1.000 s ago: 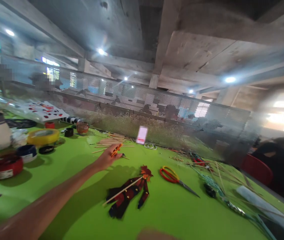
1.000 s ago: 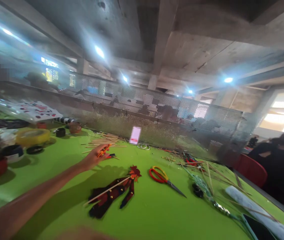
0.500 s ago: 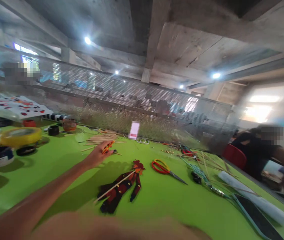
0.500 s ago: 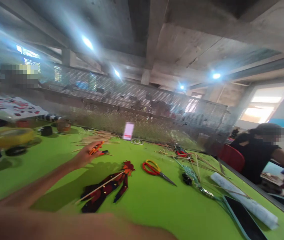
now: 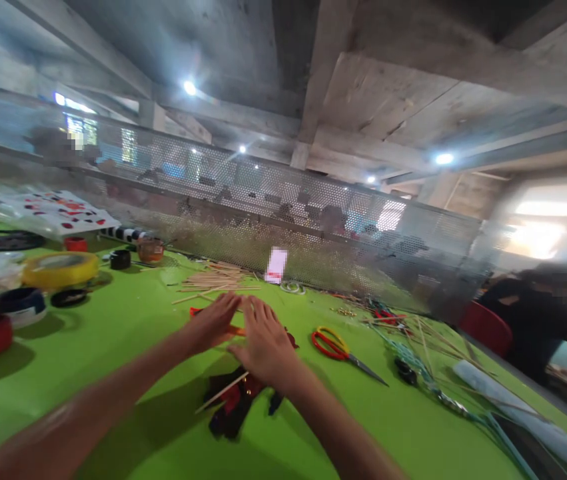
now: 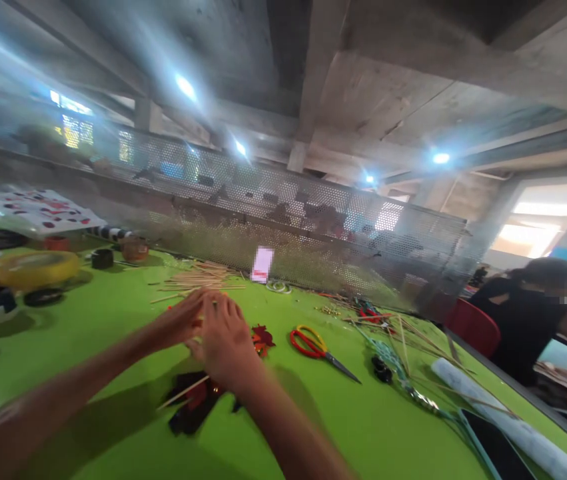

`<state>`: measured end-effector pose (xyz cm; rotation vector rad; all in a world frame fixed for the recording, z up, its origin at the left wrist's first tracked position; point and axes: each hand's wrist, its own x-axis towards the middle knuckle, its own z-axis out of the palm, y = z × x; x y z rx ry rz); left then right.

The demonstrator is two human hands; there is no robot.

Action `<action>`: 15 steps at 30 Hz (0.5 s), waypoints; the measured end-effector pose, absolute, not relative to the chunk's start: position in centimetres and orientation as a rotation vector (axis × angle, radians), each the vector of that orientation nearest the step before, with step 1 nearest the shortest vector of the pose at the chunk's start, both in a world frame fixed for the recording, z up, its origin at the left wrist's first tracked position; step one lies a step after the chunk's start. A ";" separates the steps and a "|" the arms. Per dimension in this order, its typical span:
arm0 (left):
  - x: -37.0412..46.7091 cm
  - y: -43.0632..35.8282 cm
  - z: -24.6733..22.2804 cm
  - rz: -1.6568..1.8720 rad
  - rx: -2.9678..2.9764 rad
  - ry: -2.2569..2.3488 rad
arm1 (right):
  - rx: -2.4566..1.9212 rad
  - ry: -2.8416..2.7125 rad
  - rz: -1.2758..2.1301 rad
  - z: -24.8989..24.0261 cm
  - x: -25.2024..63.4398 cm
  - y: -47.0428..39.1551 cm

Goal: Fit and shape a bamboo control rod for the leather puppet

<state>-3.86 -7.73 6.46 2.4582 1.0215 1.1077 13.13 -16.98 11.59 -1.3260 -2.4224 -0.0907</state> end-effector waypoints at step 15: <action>0.3 -12.0 7.4 1.051 2.855 1.132 | -1.641 -1.878 0.228 10.0 18.0 -13.1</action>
